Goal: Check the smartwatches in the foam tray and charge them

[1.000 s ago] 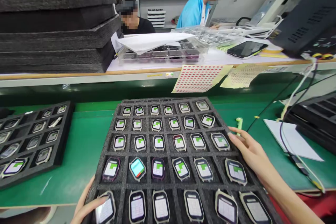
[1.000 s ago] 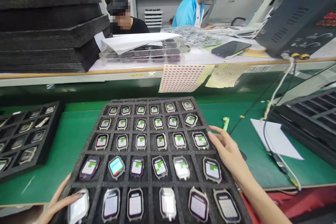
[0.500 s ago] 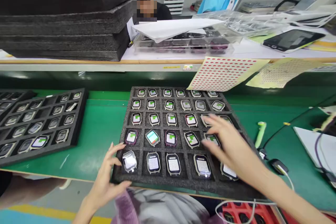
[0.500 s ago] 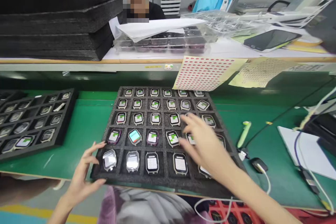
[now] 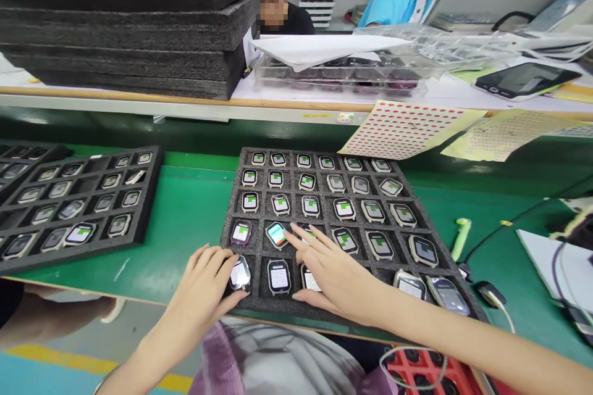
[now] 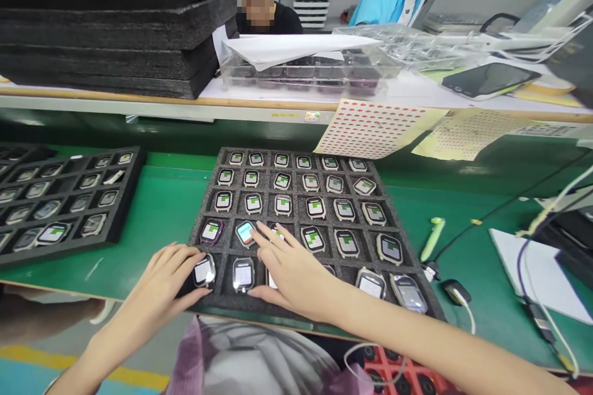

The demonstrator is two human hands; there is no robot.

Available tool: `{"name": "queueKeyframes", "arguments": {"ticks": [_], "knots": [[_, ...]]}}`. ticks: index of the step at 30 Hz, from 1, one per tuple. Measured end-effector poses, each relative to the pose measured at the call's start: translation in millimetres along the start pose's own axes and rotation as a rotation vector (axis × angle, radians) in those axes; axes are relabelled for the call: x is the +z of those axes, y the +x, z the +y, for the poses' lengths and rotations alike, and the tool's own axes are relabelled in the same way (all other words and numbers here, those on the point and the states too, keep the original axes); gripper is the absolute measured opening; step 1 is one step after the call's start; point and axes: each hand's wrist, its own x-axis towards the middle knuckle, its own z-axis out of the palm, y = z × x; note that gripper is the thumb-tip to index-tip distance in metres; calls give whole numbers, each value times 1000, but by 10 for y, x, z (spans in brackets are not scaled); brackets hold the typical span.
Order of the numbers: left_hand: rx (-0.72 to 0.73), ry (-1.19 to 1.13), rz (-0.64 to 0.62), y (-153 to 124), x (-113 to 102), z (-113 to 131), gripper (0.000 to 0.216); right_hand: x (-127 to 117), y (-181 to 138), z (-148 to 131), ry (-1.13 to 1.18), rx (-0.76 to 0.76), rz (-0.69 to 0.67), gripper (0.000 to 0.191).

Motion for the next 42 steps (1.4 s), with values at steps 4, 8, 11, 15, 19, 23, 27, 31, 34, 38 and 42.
{"name": "queueKeyframes", "arguments": {"ticks": [4,8,11,15,19,23,27,31,34,38,42], "knots": [[5,38,-107,114,-116,50,36,-23,19,-10,-35,21,12,33],[-24,90,-222,210,-222,110,31,48,38,-17,-42,6,-41,39],[-40,102,-264,236,-260,133,28,37,44,-31,-36,2,-56,38],[-60,43,-269,228,-257,114,26,-36,54,-37,-24,14,-8,31],[-80,-141,-220,190,-216,43,28,-10,46,-30,-9,16,17,28],[-120,-371,-131,108,-209,-45,31,26,21,-40,20,10,37,19],[-163,-680,-49,66,-215,-64,43,-16,76,-104,65,6,2,22],[-207,-1094,89,182,-175,24,41,-18,255,-215,-60,34,-113,31],[-208,-1360,176,327,-176,113,43,21,377,-260,-160,43,-159,36],[-268,-1647,151,463,-234,193,42,35,382,-190,24,55,-138,32],[-309,-1772,133,509,-235,231,46,-63,198,-64,471,155,23,40]]}}
